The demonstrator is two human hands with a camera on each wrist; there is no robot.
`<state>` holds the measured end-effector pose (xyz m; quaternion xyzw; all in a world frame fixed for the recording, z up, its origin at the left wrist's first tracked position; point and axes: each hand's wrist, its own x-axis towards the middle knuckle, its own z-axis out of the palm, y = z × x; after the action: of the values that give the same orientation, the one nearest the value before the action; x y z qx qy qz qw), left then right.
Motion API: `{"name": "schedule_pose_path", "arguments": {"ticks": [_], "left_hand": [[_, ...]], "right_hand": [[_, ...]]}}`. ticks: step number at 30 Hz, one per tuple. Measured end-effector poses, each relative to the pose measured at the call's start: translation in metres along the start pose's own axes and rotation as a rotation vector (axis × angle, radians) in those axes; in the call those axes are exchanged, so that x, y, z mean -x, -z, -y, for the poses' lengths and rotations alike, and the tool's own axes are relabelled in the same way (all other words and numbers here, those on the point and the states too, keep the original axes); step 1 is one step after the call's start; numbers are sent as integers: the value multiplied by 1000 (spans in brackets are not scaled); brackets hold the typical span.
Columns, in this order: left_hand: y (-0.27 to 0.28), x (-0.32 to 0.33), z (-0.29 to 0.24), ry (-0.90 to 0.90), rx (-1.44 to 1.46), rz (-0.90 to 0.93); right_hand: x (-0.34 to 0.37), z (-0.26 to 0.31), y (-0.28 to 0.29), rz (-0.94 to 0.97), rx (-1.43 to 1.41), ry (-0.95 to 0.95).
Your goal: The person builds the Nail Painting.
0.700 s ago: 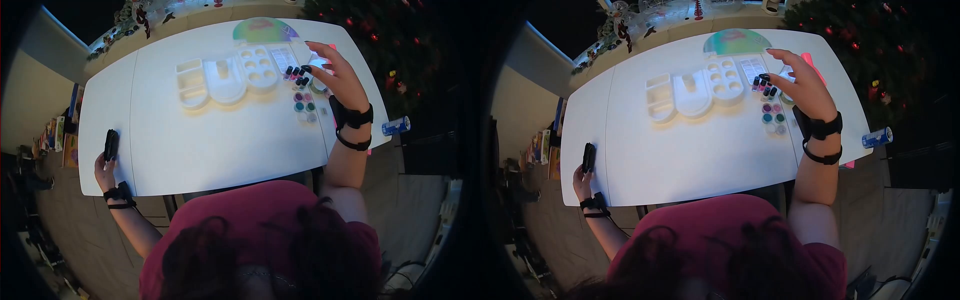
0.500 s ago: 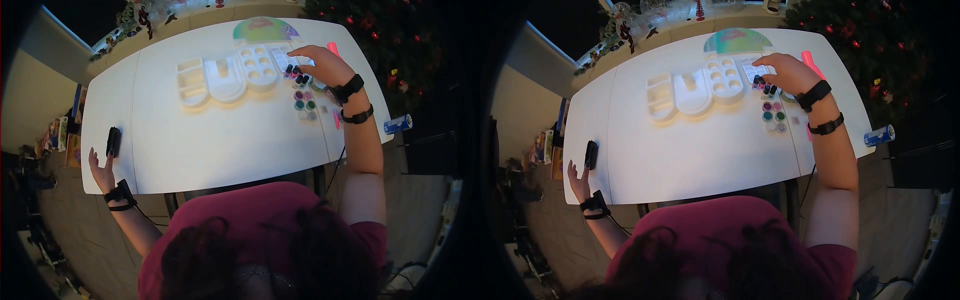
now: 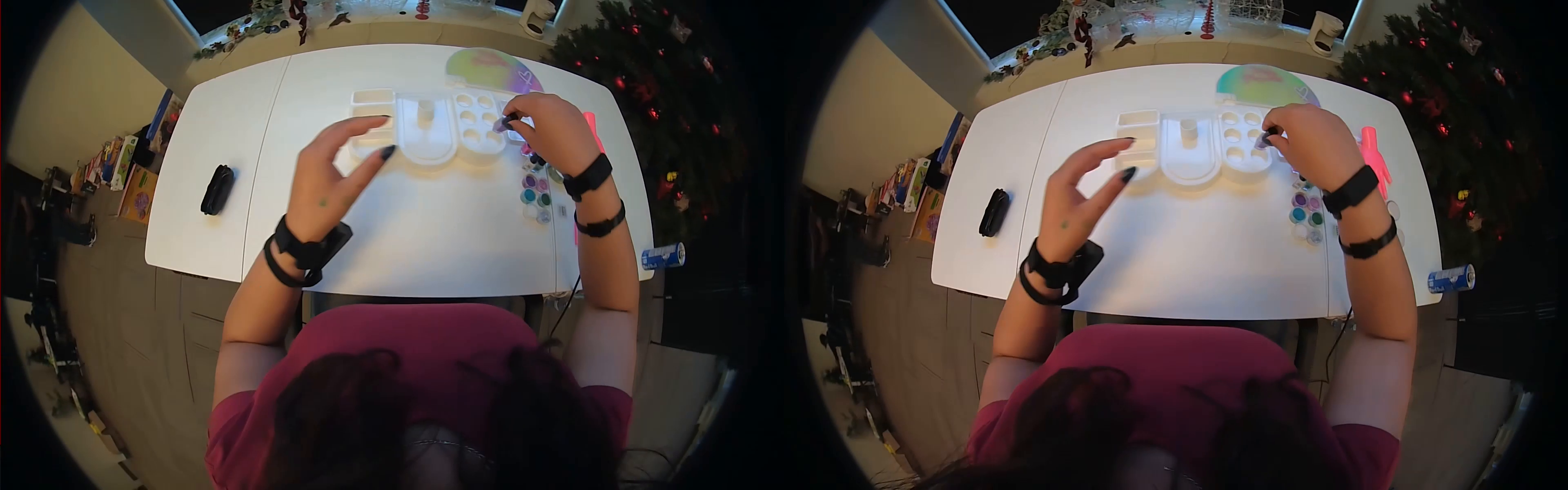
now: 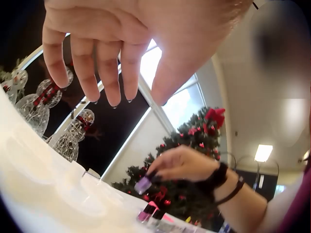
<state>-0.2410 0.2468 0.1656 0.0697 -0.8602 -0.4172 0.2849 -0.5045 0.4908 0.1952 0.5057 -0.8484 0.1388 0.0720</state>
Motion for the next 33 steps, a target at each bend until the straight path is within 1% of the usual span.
{"name": "schedule_pose_path", "arguments": {"ticks": [1,2,3,4,5,7,8,9,10,11,12,13,15,16,18,19,21,22,23,25,27,29,31,32,33], "left_hand": [[-11,-6,-7,-117,-78,-2],[-20,-11,-13,-110,-85,-10],[-27,-17,-18,-194,-153,-4],[-31,-21,-21,-279,-220,6],[-32,-25,-20,-274,-223,5],[-33,-33,-19,-226,-249,100],[-32,-39,-17,-201,-176,112],[-30,-44,-8,-197,-177,114],[-28,-48,6,-181,-162,101],[-24,-54,22,-165,-147,90],[-19,-64,40,-75,-110,77],[-13,-75,61,17,-73,63],[-2,-95,103,50,-37,80],[0,-99,117,109,-38,107],[-3,-110,141,179,11,157],[-7,-113,154,204,59,182],[-15,-117,171,204,94,172],[-22,-120,188,101,-48,96],[-25,-122,192,0,-190,19],[-28,-124,198,16,-192,26],[-28,-124,200,36,-195,33],[-24,-124,203,212,-89,103],[-21,-122,203,216,-49,105],[-21,-121,204,217,-9,102],[-20,-119,206,182,81,148]], "right_hand": [[2,19,8,-46,-65,94],[4,39,14,-90,-131,184],[6,57,17,-86,-136,193],[7,74,19,-85,-229,245],[6,86,18,-84,-322,295],[4,100,14,-105,-324,300],[3,102,12,-127,-326,303],[2,99,7,-125,-330,303],[0,93,1,-187,-323,293],[0,86,-3,-250,-315,281],[2,77,-1,-219,-213,216],[5,58,-4,-215,-218,209],[12,16,-15,-169,-56,83],[17,6,-15,-173,-55,78],[19,-11,-8,68,66,-237],[18,-16,-7,54,72,-245],[16,-24,-9,229,-94,-423],[16,-27,-11,213,-63,-409],[16,-28,-12,213,-63,-411],[14,-29,-15,246,-89,-443],[14,-32,-20,233,-85,-429],[14,-37,-28,221,-83,-419],[16,-45,-36,165,-47,-359],[15,-49,-39,169,-57,-368],[15,-51,-41,174,-65,-381]]}}
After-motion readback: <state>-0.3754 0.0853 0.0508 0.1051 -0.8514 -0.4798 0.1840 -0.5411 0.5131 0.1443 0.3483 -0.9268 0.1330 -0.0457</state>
